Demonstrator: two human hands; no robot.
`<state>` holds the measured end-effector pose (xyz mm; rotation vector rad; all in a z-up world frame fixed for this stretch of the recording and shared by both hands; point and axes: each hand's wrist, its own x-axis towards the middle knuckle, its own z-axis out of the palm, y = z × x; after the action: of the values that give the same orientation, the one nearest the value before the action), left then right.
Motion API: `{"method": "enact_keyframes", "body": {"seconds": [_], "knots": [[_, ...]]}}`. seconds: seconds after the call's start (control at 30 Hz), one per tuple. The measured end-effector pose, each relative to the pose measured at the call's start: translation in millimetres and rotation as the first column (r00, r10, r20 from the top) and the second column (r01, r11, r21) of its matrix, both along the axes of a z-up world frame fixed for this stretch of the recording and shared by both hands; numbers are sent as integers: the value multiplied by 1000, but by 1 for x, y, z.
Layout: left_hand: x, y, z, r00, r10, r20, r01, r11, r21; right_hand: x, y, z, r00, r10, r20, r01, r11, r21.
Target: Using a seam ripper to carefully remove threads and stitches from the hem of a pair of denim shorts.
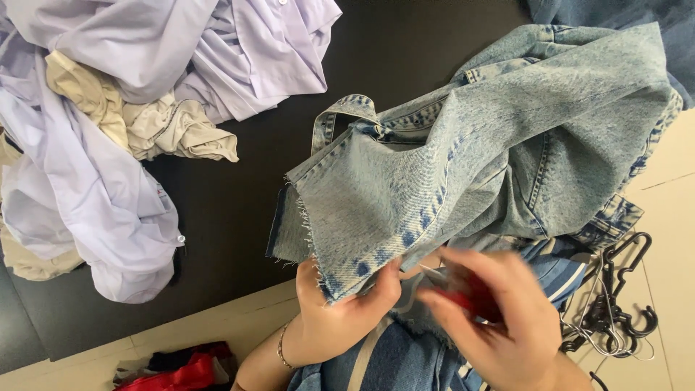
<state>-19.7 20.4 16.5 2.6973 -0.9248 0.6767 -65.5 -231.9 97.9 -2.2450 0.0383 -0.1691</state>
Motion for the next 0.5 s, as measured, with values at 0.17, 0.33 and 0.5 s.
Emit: {"method": "enact_keyframes", "body": {"seconds": [0.17, 0.33, 0.5], "knots": [[10, -12, 14, 994, -36, -106, 15, 980, -199, 31, 9, 5, 967, 36, 253, -119, 940, 321], [31, -24, 44, 924, -197, -327, -53, 783, -619, 43, 21, -6, 946, 134, 296, -256, 868, 425], [32, -23, 51, 914, -192, -356, -72, 789, -610, 49, 23, -19, 923, -86, 374, -75, 915, 396]]}}
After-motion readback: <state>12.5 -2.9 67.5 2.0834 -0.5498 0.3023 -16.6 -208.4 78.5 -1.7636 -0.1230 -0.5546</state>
